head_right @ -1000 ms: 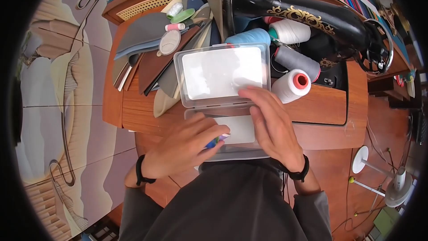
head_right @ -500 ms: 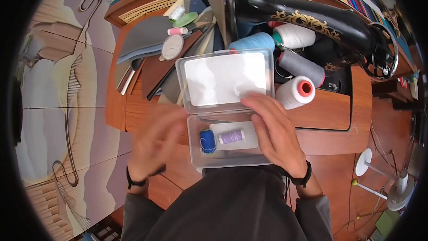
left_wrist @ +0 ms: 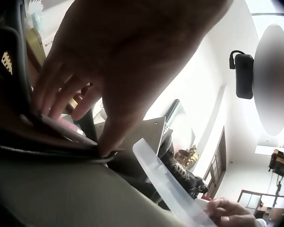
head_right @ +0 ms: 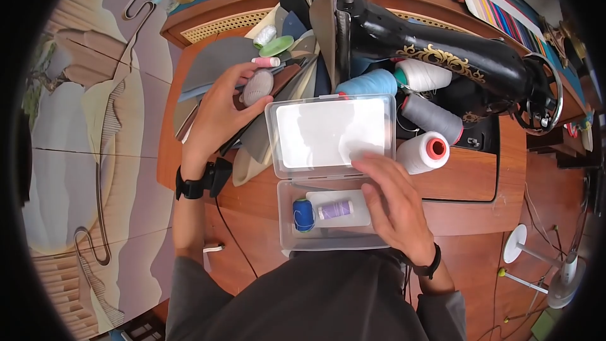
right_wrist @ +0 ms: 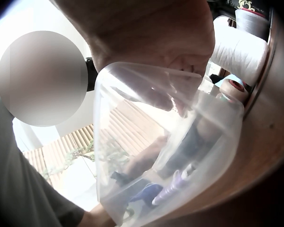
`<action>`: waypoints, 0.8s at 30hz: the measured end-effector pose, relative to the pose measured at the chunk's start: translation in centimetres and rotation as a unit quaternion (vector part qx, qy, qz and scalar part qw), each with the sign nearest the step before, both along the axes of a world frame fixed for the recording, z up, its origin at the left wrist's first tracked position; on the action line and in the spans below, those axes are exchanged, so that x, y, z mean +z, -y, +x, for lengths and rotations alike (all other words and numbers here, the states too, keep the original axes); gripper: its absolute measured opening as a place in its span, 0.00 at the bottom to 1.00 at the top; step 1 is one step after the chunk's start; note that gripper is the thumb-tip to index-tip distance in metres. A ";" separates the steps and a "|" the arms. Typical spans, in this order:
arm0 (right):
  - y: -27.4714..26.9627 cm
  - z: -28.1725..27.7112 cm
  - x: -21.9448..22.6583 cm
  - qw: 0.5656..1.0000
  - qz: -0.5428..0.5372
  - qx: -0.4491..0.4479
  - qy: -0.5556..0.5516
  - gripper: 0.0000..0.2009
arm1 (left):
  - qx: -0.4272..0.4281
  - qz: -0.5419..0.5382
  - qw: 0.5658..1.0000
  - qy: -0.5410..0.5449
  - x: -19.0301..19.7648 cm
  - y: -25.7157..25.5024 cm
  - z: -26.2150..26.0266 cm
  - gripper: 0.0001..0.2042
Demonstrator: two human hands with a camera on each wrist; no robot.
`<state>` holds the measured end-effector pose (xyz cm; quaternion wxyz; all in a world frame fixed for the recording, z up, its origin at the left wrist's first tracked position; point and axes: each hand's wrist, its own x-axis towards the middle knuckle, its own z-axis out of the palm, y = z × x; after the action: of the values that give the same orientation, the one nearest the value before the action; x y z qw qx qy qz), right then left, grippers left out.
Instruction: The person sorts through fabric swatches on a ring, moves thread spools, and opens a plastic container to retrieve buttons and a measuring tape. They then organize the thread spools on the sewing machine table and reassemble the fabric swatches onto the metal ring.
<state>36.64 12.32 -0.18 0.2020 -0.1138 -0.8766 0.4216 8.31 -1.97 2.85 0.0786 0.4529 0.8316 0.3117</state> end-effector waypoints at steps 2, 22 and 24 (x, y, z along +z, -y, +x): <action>0.0 0.0 0.1 1.000 -0.002 0.000 0.001 0.17 | -0.010 0.002 1.000 -0.001 -0.1 0.4 -0.5 0.28; -0.3 0.2 -0.3 1.000 -0.001 0.008 -0.014 0.21 | -0.009 0.235 0.965 -0.113 -0.5 -4.3 -6.7 0.10; -0.2 0.2 -0.3 1.000 0.000 0.008 -0.014 0.21 | -0.038 0.205 0.972 -0.111 -0.8 -5.4 -6.6 0.11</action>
<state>36.79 12.56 -0.49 0.2112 -0.1009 -0.8747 0.4244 1.69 3.43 2.06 -0.0974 0.5224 0.7357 0.4200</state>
